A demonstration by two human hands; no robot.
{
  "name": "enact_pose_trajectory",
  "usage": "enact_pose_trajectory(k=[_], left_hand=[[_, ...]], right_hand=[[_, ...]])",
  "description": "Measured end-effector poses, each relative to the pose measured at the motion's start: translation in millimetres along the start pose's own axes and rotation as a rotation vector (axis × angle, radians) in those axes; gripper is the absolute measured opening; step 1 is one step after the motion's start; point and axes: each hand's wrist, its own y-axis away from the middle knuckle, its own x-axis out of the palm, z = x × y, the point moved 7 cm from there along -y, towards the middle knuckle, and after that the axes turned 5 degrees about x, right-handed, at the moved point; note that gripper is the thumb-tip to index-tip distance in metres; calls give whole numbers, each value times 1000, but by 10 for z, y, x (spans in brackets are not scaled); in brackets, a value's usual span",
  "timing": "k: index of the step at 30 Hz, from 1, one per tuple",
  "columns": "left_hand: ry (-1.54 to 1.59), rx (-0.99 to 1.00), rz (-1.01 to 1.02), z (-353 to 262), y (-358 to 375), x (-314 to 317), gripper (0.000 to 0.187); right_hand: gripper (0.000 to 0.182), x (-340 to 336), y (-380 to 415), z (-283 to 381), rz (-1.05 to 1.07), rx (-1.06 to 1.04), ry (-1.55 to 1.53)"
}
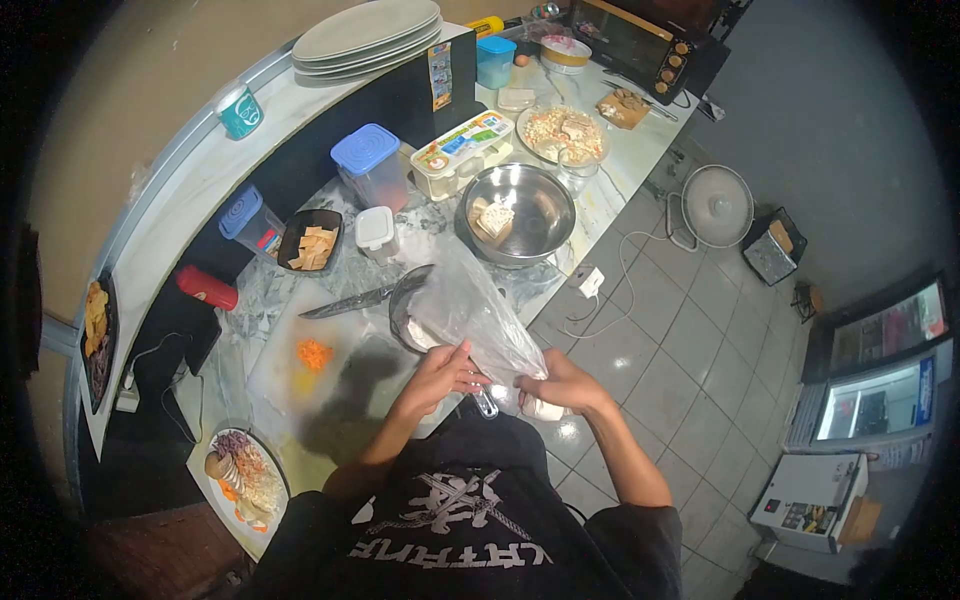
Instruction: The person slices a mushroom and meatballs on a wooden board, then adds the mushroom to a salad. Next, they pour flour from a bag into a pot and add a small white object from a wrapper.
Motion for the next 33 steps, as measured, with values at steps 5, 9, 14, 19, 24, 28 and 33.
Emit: enact_pose_trajectory(k=[5, 9, 14, 19, 24, 28, 33], left_hand=[[-99, 59, -90, -17, -12, -88, 42], [-89, 115, -129, -23, 19, -153, 33], [-253, 363, -26, -244, 44, -103, 28], [-358, 363, -8, -407, 135, -108, 31], [-384, 290, -56, -503, 237, -270, 40], [-280, 163, 123, -346, 238, -303, 43], [86, 230, 320, -448, 250, -115, 50]], right_hand=[[22, 79, 67, -77, 68, 51, -107], [39, 135, 23, -197, 69, 87, -249], [37, 392, -74, -240, 209, -91, -226], [35, 602, -83, -169, 296, -70, -344], [35, 575, -67, -75, 287, -103, -300], [34, 634, -86, -30, 326, -137, -224], [33, 961, -260, 64, 444, -151, -187]])
